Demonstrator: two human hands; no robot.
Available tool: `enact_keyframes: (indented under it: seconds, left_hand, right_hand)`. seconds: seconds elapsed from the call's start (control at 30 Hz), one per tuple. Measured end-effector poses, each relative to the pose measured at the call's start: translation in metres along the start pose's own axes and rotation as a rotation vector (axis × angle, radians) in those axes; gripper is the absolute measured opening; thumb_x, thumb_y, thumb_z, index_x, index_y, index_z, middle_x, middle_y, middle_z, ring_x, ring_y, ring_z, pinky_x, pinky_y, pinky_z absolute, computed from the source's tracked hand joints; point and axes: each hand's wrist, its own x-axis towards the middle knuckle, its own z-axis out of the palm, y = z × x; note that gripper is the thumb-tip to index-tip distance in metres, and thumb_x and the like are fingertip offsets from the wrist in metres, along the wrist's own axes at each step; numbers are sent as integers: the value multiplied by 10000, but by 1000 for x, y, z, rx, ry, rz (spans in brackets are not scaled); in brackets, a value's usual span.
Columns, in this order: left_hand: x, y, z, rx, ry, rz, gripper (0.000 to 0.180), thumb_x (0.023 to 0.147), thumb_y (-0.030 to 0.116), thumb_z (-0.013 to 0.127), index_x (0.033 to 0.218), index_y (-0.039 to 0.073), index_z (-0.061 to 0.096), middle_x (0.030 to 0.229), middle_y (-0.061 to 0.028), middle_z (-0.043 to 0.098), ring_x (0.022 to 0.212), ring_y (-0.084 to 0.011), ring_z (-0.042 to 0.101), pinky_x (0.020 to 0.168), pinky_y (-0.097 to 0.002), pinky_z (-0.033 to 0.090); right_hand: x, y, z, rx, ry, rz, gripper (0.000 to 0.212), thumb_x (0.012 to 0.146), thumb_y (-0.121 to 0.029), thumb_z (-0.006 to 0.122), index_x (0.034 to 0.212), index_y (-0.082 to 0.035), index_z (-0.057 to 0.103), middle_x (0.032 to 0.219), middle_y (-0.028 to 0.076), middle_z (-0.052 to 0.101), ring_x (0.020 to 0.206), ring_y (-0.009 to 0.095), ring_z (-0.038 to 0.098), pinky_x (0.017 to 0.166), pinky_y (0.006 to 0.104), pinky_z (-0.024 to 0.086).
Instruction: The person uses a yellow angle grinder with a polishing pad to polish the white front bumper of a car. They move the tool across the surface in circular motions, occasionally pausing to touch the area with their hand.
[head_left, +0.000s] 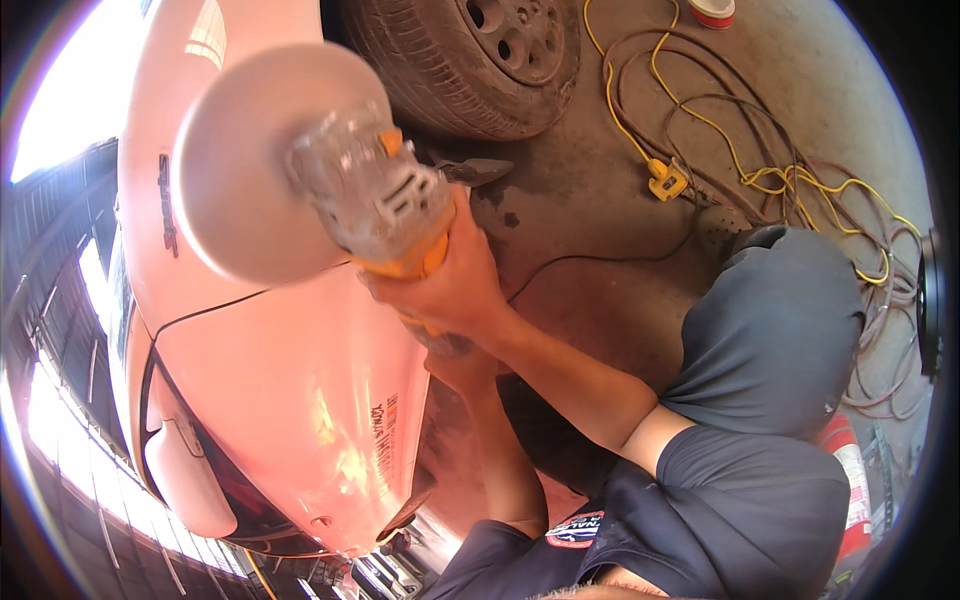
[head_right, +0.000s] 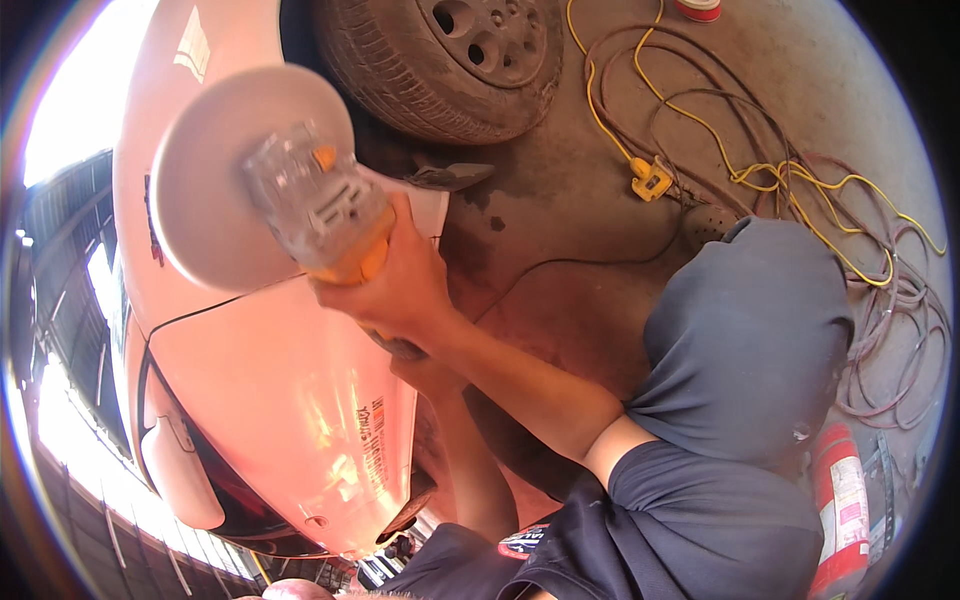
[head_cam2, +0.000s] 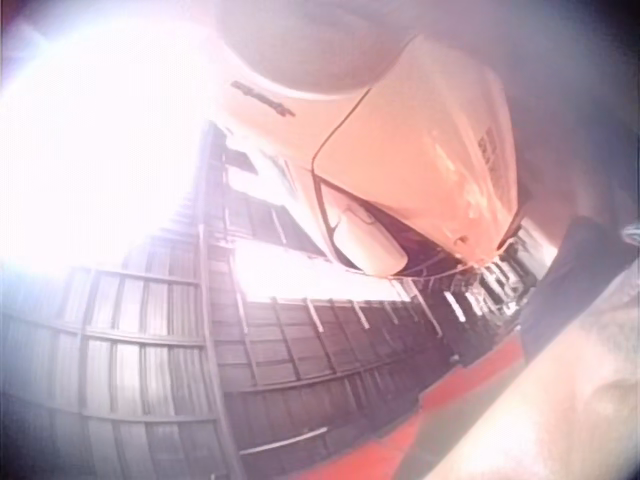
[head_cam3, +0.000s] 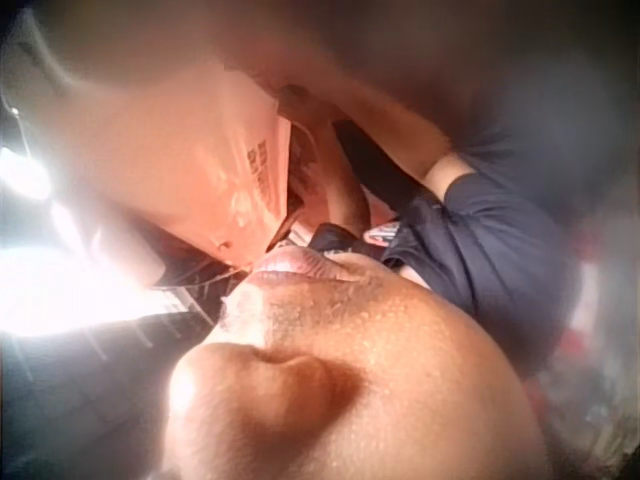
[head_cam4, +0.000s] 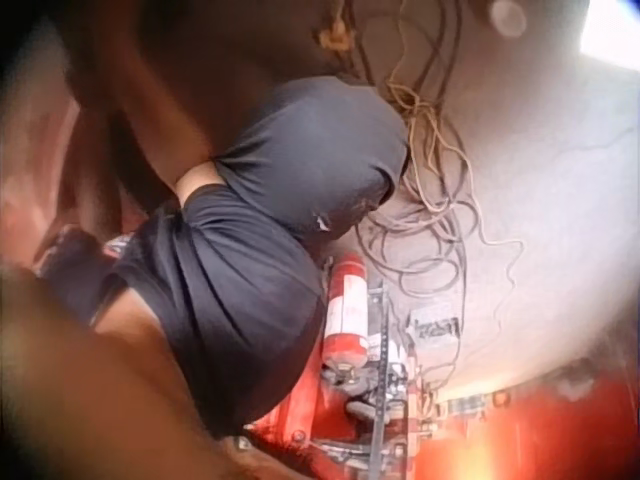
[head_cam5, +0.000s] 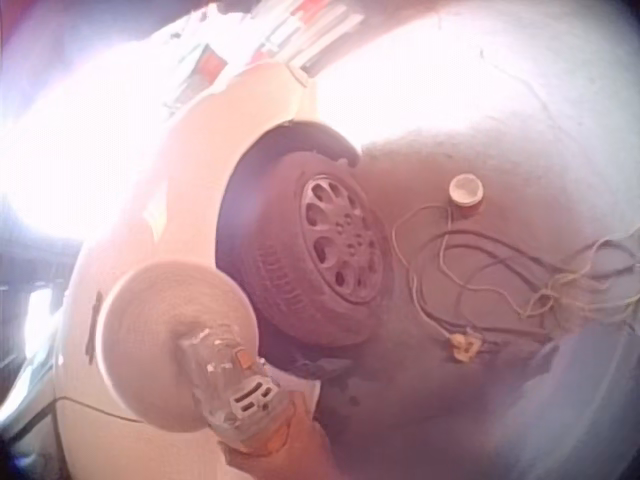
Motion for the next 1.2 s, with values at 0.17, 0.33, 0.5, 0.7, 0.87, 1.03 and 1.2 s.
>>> enact_keyframes:
  seconds: [0.17, 0.33, 0.5, 0.7, 0.87, 1.03, 1.2]
  left_hand:
    - [-47, -80, -64, 174, 4, -25, 535, 647, 204, 950, 1044, -42, 689, 995, -83, 716, 907, -129, 672, 769, -340, 562]
    - [-87, -114, -106, 249, 57, -67, 536, 664, 227, 940, 1058, -34, 687, 1012, -99, 717, 926, -147, 681, 777, -349, 564]
    - [-75, -108, -96, 258, 14, -39, 538, 681, 249, 931, 1072, -27, 685, 1029, -114, 718, 945, -165, 690, 786, -358, 566]
    - [-41, -74, -64, 169, -108, -3, 541, 701, 276, 919, 1089, -17, 683, 1049, -132, 719, 968, -187, 700, 795, -369, 569]
    - [-46, -66, -65, 136, -158, 31, 543, 718, 298, 910, 1103, -9, 681, 1066, -147, 719, 987, -205, 709, 804, -379, 571]
    - [-83, -99, -115, 246, -7, -65, 575, 701, 272, 917, 1130, -15, 662, 1026, -120, 704, 945, -177, 696, 787, -355, 565]
    - [-104, -118, -162, 329, 57, -105, 610, 685, 246, 924, 1157, -21, 643, 986, -93, 689, 903, -148, 682, 770, -331, 559]
  right_hand:
    - [-73, 54, 10, -9, -62, 170, 827, 653, -279, 955, 1275, -46, 462, 1109, 141, 709, 1025, 236, 724, 882, 374, 564]
    - [-126, 78, 16, -111, -173, 300, 853, 656, -288, 954, 1302, -38, 456, 1114, 140, 710, 1034, 227, 724, 889, 365, 564]
    - [-119, 64, 25, -99, -156, 288, 846, 651, -285, 956, 1296, -45, 463, 1112, 138, 708, 1018, 209, 726, 881, 359, 567]
    - [-64, 42, 23, -10, -4, 10, 791, 651, -242, 958, 1244, -65, 467, 1077, 125, 717, 991, 198, 721, 866, 349, 570]
    - [-68, 57, 15, -5, 15, 84, 775, 647, -234, 958, 1227, -67, 472, 1080, 114, 709, 971, 202, 716, 853, 350, 569]
    - [-131, 80, 29, -3, -162, 293, 831, 643, -289, 944, 1288, -76, 465, 1089, 126, 705, 984, 244, 718, 875, 375, 567]
    - [-176, 94, 43, -2, -250, 353, 890, 650, -344, 937, 1348, -76, 454, 1114, 145, 721, 1013, 289, 738, 922, 406, 572]
